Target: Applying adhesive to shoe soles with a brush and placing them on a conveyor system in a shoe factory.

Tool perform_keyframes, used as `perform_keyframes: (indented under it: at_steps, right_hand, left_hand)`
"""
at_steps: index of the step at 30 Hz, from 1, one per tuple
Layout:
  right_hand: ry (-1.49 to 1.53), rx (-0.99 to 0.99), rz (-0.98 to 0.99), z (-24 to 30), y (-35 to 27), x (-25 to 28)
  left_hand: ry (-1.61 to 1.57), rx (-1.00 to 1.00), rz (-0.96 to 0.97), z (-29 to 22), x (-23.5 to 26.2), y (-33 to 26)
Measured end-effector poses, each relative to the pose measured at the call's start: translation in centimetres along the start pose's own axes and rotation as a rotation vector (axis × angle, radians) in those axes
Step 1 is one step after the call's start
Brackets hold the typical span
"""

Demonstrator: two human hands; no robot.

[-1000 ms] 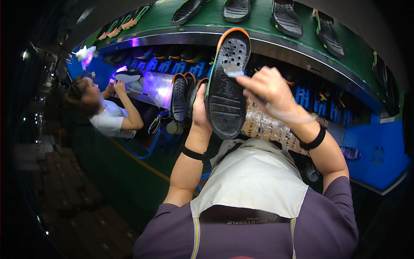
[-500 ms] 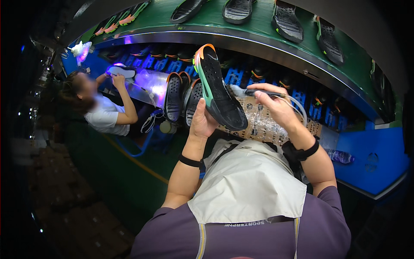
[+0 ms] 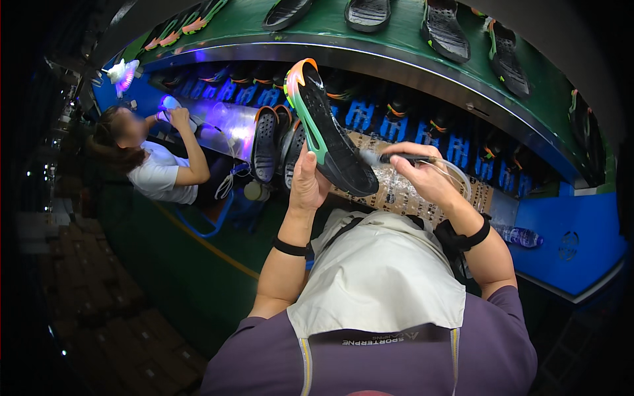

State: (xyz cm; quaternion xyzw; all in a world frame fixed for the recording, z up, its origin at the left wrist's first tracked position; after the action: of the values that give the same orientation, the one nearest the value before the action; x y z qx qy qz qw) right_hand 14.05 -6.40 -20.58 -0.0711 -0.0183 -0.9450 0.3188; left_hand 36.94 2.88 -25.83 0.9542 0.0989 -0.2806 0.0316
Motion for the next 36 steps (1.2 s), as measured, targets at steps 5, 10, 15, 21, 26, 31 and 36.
perform_keyframes:
  at_steps: [5,10,15,21,26,31,36]
  right_hand:
    - [-0.118,-0.063,0.018,-2.0,-0.3,0.6]
    - [0.103,0.020,-0.035,-0.3,1.1,-1.0]
    - [0.024,0.035,-0.170,-0.9,2.6,-0.9]
    - [0.116,0.052,-0.142,-1.5,4.3,-1.1]
    - [0.093,0.144,-0.077,-0.4,5.4,-1.6]
    - [-0.272,0.342,0.368,0.9,2.6,-4.3]
    - [0.137,0.038,0.343,0.3,0.8,-2.3]
  left_hand:
    - [0.031,0.017,0.000,0.3,0.5,-0.1]
    - [-0.032,0.100,0.100,0.3,-0.2,-0.5]
    - [-0.048,0.151,0.089,0.5,-0.6,-0.8]
    - [-0.112,0.198,0.004,1.6,0.3,-1.3]
    - [-0.194,0.233,-0.043,1.8,0.7,-1.6]
    - [-0.324,0.278,-0.078,2.8,2.6,-2.0]
    - [-0.562,0.299,-0.104,3.4,4.1,-3.3]
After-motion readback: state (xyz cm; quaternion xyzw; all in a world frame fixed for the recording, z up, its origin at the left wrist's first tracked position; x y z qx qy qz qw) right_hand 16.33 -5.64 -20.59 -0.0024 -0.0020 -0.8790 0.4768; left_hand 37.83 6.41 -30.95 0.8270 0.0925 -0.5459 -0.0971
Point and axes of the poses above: each hand's wrist, its own y-axis towards the middle knuckle, its own x-axis out of the back of the hand, z = x × y, the point moved 3 cm from there along y, towards the middle knuckle, and after that the axes turned 7 degrees about y, right-handed, at the moved point
